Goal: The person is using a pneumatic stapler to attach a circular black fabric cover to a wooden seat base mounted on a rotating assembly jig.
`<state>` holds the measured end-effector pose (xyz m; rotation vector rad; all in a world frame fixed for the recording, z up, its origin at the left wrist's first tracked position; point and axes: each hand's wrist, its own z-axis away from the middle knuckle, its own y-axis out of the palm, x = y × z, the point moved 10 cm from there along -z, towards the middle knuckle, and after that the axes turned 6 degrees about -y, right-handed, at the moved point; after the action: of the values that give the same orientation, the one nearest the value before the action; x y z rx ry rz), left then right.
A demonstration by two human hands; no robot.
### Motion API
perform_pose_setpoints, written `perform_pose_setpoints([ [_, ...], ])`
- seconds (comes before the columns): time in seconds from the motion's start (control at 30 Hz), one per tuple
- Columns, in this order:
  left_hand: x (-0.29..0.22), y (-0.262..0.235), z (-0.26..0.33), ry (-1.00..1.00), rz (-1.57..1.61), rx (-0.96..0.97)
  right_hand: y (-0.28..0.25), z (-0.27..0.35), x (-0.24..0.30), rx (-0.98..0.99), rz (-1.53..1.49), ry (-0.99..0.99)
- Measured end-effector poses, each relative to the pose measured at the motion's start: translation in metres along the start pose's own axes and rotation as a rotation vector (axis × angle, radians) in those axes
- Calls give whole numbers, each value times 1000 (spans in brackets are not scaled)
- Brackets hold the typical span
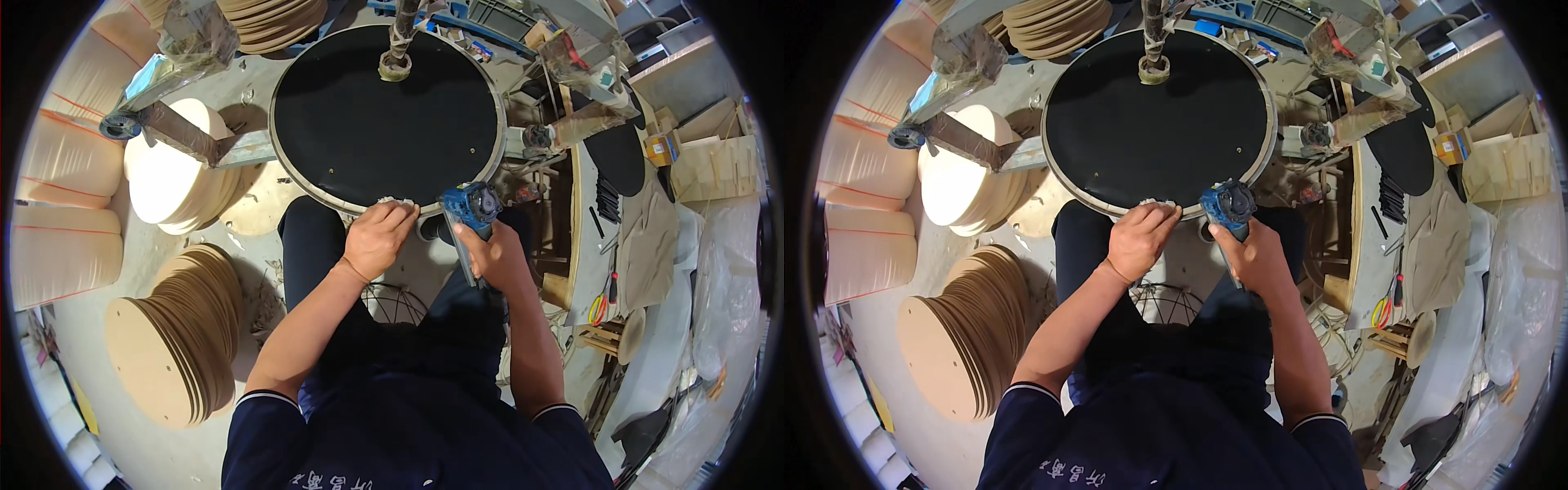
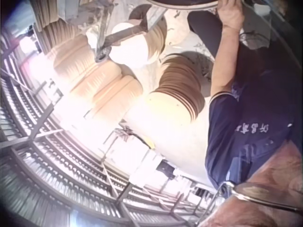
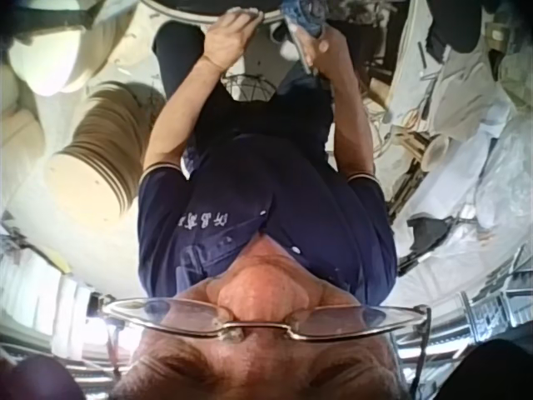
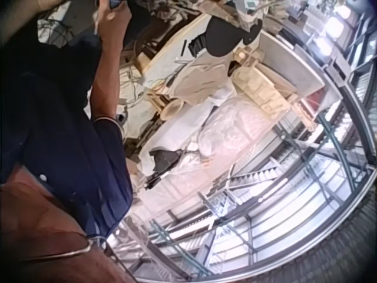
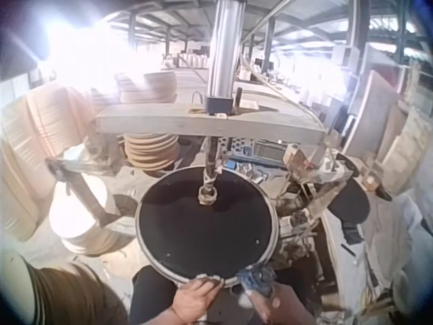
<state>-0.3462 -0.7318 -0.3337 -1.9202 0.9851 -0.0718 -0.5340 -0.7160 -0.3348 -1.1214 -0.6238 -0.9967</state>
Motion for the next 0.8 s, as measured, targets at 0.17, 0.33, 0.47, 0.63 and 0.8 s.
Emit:
perform_pose_setpoints([
  [0.17,-7,12,1,-11,-31,57,3,3,7,6,-40,5],
  [0.33,-11,20,3,3,15,93,12,1,4,40,-68,18],
  [0.47,-17,19,-2,5,84,63,4,3,9,21,25,-14],
  [0.63,-14,20,-3,51,347,175,-9,5,-3,-74,-38,-30],
  [0.8,36,-31,-4,-135,219,-11,-25,17,-4,-109,-79,87],
])
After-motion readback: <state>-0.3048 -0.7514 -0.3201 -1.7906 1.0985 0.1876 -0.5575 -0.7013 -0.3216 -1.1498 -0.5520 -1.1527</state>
